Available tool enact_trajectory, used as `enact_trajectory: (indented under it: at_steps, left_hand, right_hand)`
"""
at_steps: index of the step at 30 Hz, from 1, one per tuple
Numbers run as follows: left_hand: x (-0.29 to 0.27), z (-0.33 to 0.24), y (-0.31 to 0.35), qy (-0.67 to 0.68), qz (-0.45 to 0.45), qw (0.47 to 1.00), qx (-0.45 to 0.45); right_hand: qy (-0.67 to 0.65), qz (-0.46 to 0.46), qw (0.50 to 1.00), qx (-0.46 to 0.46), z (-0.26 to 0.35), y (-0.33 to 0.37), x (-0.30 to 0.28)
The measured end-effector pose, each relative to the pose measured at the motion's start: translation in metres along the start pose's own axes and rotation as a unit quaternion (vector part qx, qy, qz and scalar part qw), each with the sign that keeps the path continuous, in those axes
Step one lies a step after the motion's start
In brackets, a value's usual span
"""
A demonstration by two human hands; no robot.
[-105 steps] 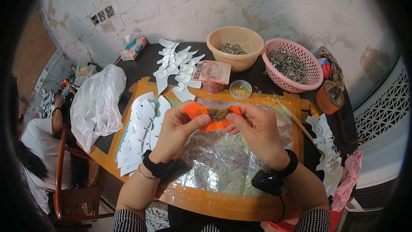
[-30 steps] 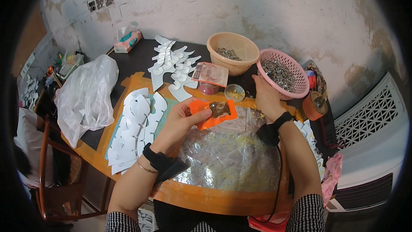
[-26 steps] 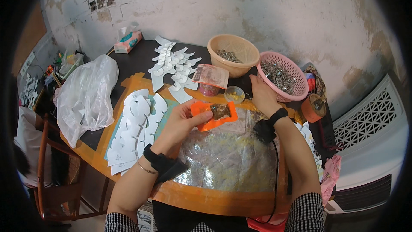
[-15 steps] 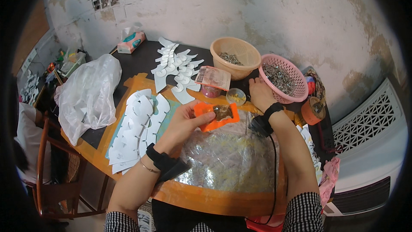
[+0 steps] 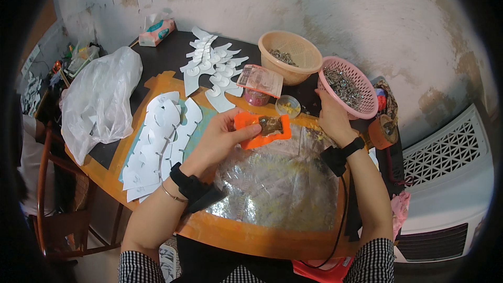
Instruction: Preparing and organizing white shoe components on a workstation bench.
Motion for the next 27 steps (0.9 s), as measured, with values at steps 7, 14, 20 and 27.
enact_trajectory:
  at_steps: [7,14,20,27]
  left_hand:
    - [0.003,0.002,0.001,0.004,0.013,1.000,-0.015]
    - [0.003,0.008,-0.001,0.006,0.016,1.000,0.001]
    - [0.002,0.003,-0.001,0.013,0.017,1.000,-0.002]
    - [0.006,0.000,-0.003,0.013,0.017,0.999,0.023]
  right_hand:
    - [0.118,0.032,0.992,-0.030,0.009,-0.003,0.012]
    - [0.125,0.037,0.991,-0.035,0.011,-0.009,0.013]
    - [0.123,0.031,0.991,-0.032,0.013,-0.010,0.011]
    - [-0.263,-0.023,0.958,0.107,0.038,-0.003,-0.027]
Point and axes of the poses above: each hand's wrist, its own y-axis away from the middle knuckle, its own x-axis out of the palm, z = x × y, the point moved 3 cm from there along -y, towards the middle knuckle, and after that the axes turned 12 degrees about -y, right-handed, at the moved point
